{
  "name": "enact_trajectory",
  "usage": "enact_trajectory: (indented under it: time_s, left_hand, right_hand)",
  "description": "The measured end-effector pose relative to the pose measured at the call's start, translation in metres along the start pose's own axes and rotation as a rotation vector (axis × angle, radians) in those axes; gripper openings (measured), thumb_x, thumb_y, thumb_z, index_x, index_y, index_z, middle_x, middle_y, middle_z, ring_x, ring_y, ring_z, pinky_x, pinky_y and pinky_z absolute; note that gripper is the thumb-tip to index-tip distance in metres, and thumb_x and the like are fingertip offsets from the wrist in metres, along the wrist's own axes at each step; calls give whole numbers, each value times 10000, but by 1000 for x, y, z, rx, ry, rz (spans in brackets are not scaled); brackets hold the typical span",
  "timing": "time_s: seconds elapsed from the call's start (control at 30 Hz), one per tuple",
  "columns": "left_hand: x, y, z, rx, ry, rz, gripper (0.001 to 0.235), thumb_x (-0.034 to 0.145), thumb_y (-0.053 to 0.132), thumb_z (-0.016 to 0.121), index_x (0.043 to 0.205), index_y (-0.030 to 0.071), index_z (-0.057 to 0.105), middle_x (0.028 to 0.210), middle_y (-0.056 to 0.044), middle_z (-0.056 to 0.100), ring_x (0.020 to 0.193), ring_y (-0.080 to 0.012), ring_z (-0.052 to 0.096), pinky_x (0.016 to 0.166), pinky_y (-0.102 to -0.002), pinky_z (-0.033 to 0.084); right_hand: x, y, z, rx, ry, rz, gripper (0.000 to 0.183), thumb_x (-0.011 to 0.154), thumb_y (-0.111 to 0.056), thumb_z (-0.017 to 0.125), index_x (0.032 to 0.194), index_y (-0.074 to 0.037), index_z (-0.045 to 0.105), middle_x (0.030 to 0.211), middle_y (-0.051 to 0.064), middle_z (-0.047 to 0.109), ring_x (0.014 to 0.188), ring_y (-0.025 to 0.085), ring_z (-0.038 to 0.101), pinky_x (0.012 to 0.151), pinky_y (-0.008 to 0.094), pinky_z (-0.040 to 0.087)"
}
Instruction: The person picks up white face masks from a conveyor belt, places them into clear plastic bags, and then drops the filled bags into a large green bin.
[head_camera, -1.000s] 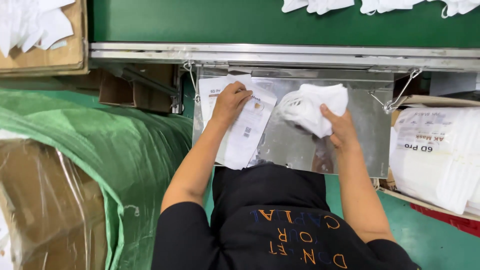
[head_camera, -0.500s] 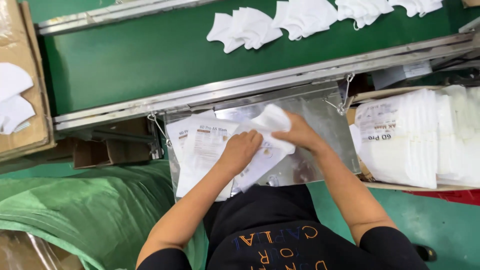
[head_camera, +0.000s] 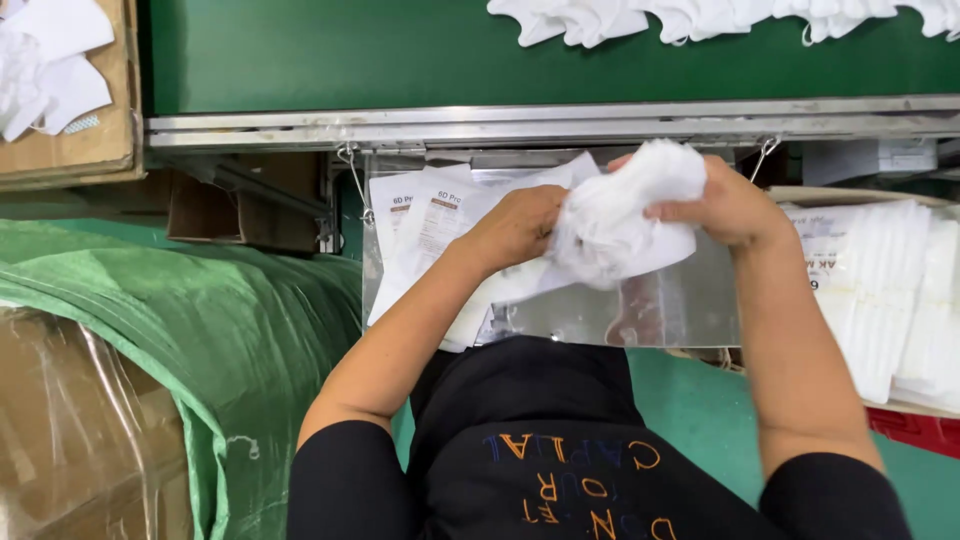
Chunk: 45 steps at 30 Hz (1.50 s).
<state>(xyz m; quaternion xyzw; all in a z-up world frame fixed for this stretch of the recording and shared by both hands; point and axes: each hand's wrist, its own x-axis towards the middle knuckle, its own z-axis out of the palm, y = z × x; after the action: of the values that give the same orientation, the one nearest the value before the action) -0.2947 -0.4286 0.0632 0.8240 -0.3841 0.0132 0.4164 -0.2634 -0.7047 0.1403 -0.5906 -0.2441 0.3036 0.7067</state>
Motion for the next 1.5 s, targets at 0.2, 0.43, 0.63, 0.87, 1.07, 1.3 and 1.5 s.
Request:
enact_trajectory:
  time_s: [0.2,0.43,0.63,0.87,1.07,1.3,1.5]
  left_hand:
    - [2,26,-1,-145,-12,94,157,850,160,748,1007,153,745,958,-22,607,952,-249,622,823,-382,531]
    - [-9,21,3,73,115,-54,108,805,220,783,875,148,743,912,-50,565,924,-272,594,771,-407,511]
    - [-26,-23,21,5,-130,-443,175,965,133,763,1008,29,629,970,-80,640,985,-304,651,815,-405,527]
    - [-16,26,-19,-230,-142,-26,155,754,17,758,896,60,711,1037,-60,640,969,-282,650,809,-390,537]
    - [-6,16,8,-177,4,43,126,805,148,803,918,126,752,1030,-55,606,960,-259,627,824,-399,523]
    - [-6,28,-10,112,353,74,171,819,143,804,981,144,751,1032,-61,568,967,-274,565,828,-395,486]
    - [-12,41,-11,215,427,54,330,779,220,851,1094,225,753,1096,-36,566,1037,-253,553,887,-396,470]
  right_hand:
    - [19,40,-38,-296,213,369,432,749,-113,826,1166,-86,716,1100,86,749,1017,186,694,899,375,550]
    - [18,-45,20,-1033,448,-75,389,882,-103,806,1257,-37,724,1138,120,762,1037,208,731,899,366,559]
    - [-1,-15,24,-29,118,181,647,756,-95,825,1362,-8,614,1332,71,693,1180,163,672,1015,340,552]
    - [0,95,-21,180,238,317,649,728,-47,834,1340,-55,618,1250,54,703,1141,156,673,982,344,538]
    - [48,30,42,-996,271,299,480,813,-143,790,1282,-81,715,1134,171,763,1052,329,723,912,361,556]
    - [65,-18,48,-1130,229,58,506,786,-213,820,1229,-34,652,1108,190,714,1008,323,699,874,398,535]
    - [48,-2,19,-614,83,213,677,766,-232,820,1362,-55,550,1234,107,681,1109,154,625,928,323,500]
